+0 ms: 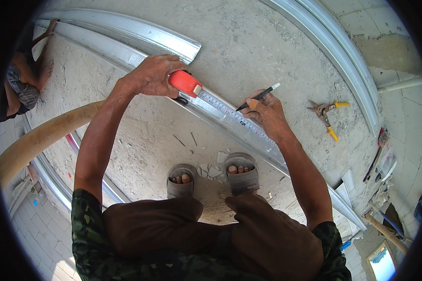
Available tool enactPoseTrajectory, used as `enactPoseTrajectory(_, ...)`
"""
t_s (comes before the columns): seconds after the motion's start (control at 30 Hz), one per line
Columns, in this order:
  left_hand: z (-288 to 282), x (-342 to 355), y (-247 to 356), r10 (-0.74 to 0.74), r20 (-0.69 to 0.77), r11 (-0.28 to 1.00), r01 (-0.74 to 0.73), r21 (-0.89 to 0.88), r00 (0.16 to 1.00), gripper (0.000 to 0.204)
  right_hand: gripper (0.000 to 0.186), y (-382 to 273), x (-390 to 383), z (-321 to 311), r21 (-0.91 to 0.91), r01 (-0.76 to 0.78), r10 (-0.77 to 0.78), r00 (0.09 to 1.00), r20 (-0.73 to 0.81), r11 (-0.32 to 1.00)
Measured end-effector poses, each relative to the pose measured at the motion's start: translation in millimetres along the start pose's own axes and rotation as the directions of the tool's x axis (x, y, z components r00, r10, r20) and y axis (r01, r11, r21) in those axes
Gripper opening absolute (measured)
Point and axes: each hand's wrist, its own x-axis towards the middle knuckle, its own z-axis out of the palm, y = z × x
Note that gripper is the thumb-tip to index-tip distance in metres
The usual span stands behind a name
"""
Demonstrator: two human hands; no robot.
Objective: The person measures and marks a long metal track using a tape measure and a marker before cutting into the side of it with shears.
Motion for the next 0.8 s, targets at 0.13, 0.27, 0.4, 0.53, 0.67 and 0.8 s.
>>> enactPoseTrajectory(0.13,-0.1,-0.3,-1.0,0.013,-0.009,1.000,-0.013,0.002,1.000,0.064,0.016,0.0,-0.3,0.2,0.012,0.006,-0.006,1.000,-0.002,1.000)
enactPoseTrajectory(0.27,0.2,-0.5,-1.6,0.019,-0.022,1.000,-0.019,0.003,1.000,0.065,0.015,-2.0,-1.4,2.6,-0.054,0.017,-0.017,1.000,-0.012,0.998)
enactPoseTrajectory(0.4,2.2,-2.3,-1.4,0.033,-0.060,0.999,-0.031,0.030,0.998,0.065,0.017,-3.1,-1.9,3.3,-0.072,0.029,-0.030,0.999,-0.014,0.997)
enactPoseTrajectory(0.53,-0.2,-1.9,0.4,0.004,-0.025,1.000,-0.004,0.001,1.000,0.064,0.017,-3.5,-2.8,3.1,-0.076,0.033,-0.034,0.999,-0.012,0.997)
enactPoseTrajectory(0.67,-0.6,-1.2,1.1,-0.013,-0.006,1.000,0.013,-0.023,1.000,0.063,0.017,-3.0,-2.8,2.2,-0.083,0.033,-0.034,0.999,-0.013,0.996)
enactPoseTrajectory(0.8,-0.4,-0.1,1.3,-0.013,-0.006,1.000,0.013,-0.014,1.000,0.062,0.015,-2.4,-2.2,2.8,-0.108,0.045,-0.046,0.999,-0.006,0.993)
